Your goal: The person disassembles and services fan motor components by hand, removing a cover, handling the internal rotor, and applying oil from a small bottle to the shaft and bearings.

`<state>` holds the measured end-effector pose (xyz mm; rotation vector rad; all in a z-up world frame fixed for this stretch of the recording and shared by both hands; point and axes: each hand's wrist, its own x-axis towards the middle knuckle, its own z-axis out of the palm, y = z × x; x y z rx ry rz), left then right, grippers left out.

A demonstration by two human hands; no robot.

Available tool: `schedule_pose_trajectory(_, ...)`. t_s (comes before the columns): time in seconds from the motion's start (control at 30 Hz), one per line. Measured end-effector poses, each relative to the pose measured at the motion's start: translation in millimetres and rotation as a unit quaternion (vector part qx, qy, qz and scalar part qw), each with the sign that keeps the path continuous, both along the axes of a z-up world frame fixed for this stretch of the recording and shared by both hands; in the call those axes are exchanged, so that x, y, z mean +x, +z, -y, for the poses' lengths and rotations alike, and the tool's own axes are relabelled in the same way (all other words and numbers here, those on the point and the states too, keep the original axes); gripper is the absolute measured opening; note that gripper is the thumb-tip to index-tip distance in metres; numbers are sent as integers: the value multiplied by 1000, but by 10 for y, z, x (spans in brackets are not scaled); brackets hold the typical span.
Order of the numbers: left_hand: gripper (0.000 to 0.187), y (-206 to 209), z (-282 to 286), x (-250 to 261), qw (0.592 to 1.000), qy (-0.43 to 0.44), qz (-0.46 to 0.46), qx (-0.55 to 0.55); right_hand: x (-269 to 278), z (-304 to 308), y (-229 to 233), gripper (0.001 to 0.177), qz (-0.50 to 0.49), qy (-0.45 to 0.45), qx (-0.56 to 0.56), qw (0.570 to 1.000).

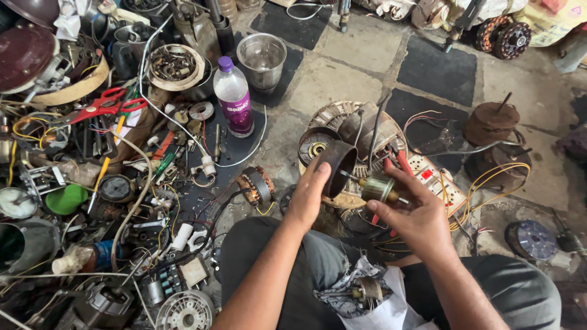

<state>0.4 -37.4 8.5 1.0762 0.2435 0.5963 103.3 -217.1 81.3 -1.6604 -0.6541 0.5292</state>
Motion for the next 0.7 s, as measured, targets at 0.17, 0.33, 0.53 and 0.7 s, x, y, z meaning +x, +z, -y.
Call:
schedule_pose_trajectory(0.17, 61, -62, 86, 41, 997, -8, -17, 69, -45, -69, -58, 67, 49, -22, -93, 994)
schedule_pose_trajectory(0.33, 64, -48, 125, 34, 992, -24, -13, 123, -40, -157, -209, 72, 48, -8, -69, 996)
schedule_pose_trajectory(0.53, 63, 19, 142, 25, 991, -49, 21, 122, 39, -141, -377, 67, -84, 1, -22, 996)
schedule_pose_trajectory(0.7, 64, 46, 144, 6, 991, -46, 18, 122, 11, -135, -354, 61, -88, 7, -4, 996)
